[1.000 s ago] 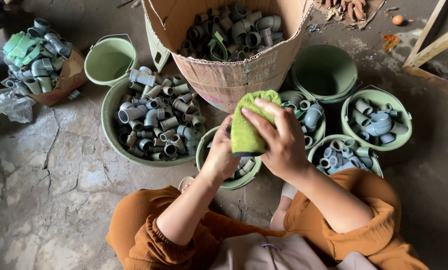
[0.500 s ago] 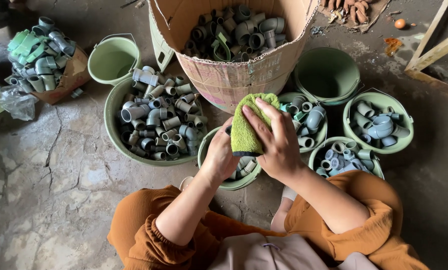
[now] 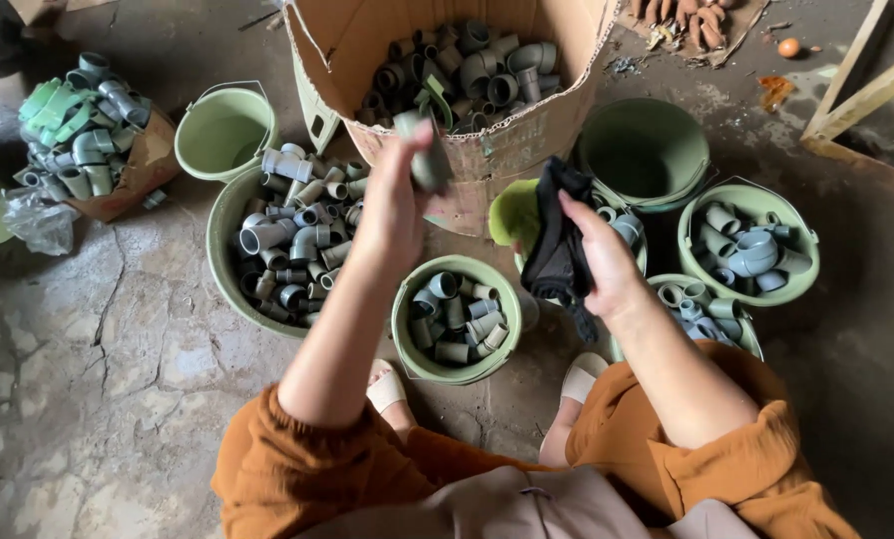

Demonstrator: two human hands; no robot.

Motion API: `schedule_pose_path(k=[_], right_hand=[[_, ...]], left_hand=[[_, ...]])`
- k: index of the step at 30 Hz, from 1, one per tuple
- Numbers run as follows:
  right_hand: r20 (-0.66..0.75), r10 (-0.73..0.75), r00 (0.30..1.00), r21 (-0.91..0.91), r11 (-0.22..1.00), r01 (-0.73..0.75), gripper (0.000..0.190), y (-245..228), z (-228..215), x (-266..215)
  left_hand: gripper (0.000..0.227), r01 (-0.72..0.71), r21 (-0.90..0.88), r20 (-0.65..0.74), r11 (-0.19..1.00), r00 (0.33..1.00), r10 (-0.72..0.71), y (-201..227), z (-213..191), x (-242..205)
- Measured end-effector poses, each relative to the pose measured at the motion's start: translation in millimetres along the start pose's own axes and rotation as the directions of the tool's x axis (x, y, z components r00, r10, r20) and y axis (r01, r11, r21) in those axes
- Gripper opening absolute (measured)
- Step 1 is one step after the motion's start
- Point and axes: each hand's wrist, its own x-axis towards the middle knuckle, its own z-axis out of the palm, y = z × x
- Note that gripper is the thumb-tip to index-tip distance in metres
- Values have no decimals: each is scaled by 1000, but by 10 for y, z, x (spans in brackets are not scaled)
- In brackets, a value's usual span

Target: The person sits on the floor and wipes small gray plastic plumbing fittings with a green cloth. They pick each fitting from a bucket, wipe it, and place it into a large cardboard box. The process is repeated for multiple fittings throughout the clip.

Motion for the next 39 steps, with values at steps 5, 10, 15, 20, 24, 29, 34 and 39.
schedule_pose_path(k=[5, 10, 15, 20, 24, 29, 34, 39], right_hand=[[111, -36, 993, -503, 860, 87, 35, 67, -274, 285], [233, -172, 957, -767, 573, 289, 16, -8, -308, 285], [353, -318, 880, -529, 707, 468, 46, -39, -253, 170], [538, -324, 778, -536, 581, 612, 45, -9, -419, 246], [626, -433, 649, -529, 376, 761, 49, -71, -336, 91], [473, -343, 812, -392, 743, 542, 69, -121, -376, 173], [372, 135, 918, -479, 876, 65, 73, -90, -213, -99], [481, 54, 875, -348, 928, 135, 56, 74, -373, 40]], left_hand=[[39, -119, 572, 10, 812, 990, 138, 267, 147, 843], [70, 34, 849, -96, 528, 991, 91, 79, 157, 903], [44, -568, 647, 370, 508, 817, 443, 78, 334, -144], [80, -106, 690, 334, 716, 924, -184, -478, 133, -357], [79, 101, 529, 342, 843, 883, -321, -486, -102, -521], [44, 89, 425, 410, 901, 869, -279, -113, -217, -743], [43, 89, 270, 506, 959, 834, -220, 130, -480, -729], [47, -87, 433, 325, 897, 943, -65, 39, -683, -523]])
